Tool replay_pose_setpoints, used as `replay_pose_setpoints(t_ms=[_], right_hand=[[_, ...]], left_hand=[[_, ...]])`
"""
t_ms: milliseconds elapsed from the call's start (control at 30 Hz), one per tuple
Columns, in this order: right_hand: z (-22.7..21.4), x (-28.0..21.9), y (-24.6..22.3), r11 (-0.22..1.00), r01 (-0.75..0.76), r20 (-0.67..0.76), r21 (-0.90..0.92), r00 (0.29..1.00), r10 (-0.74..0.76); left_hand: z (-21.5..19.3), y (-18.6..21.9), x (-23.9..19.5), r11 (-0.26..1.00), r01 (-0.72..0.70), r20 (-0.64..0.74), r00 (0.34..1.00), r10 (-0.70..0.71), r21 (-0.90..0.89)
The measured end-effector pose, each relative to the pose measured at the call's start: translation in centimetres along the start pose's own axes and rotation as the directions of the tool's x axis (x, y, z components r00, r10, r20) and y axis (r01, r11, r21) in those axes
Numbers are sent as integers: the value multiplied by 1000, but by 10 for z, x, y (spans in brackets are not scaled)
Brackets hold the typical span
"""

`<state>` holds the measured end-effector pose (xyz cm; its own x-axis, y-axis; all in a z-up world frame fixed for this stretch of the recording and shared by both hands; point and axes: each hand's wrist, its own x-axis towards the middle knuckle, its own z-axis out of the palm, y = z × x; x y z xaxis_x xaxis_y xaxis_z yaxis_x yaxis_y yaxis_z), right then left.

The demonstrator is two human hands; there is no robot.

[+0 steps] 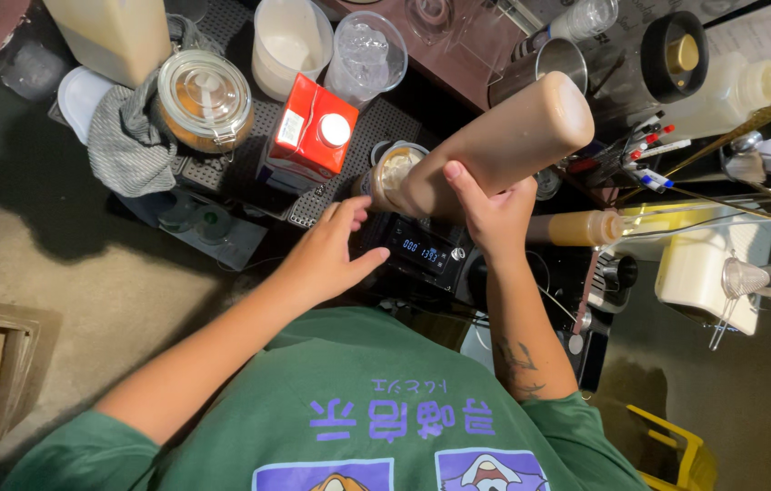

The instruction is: The person prepares two iced coffee drinks by adding ice, milk, and a brown syrup to plastic cups. They use a handheld frother to whip cream in a separate container and then pour the whipped cream over the drinks. Finally, they drizzle additional syrup on top as a garnish.

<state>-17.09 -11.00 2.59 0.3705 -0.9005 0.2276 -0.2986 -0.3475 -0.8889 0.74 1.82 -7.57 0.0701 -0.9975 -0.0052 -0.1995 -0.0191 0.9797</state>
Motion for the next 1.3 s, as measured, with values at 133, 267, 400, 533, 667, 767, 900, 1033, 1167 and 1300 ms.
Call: replay_pose_setpoints(t_ms=[133,267,400,533,667,767,900,1033,1167,1300], right_hand=[[-12,3,0,998,-35,6,-50,999,35],[-19,8,-2,998,-11,29,-54,999,12],[-24,15,-5,987,-12,12,-159,1000,14],[-25,23,-5,979,10,-18,-205,1000,-14],[-21,34,1,976,26,-31,-218,999,-34],[-17,41,5,971,54,-49,-233,997,-67],[-9,48,6,970,129,-33,-207,990,-139],[-1,52,2,976,142,-6,-165,989,-145],[8,54,-4,977,165,10,-137,986,-165],[18,54,-9,984,125,16,-127,992,-124]], left_hand=[[28,-23,24,987,-150,-152,976,157,57],[41,-32,49,966,-245,-248,934,257,75],[48,-36,65,943,-323,-320,888,329,75],[50,-38,71,938,-344,-334,880,338,44],[50,-38,73,939,-341,-352,875,333,43],[50,-39,74,940,-341,-347,879,327,22],[51,-40,75,930,-364,-366,860,355,47],[51,-40,75,928,-365,-365,857,363,66],[52,-42,77,935,-350,-363,866,343,49],[57,-46,79,940,-339,-363,872,328,37]])
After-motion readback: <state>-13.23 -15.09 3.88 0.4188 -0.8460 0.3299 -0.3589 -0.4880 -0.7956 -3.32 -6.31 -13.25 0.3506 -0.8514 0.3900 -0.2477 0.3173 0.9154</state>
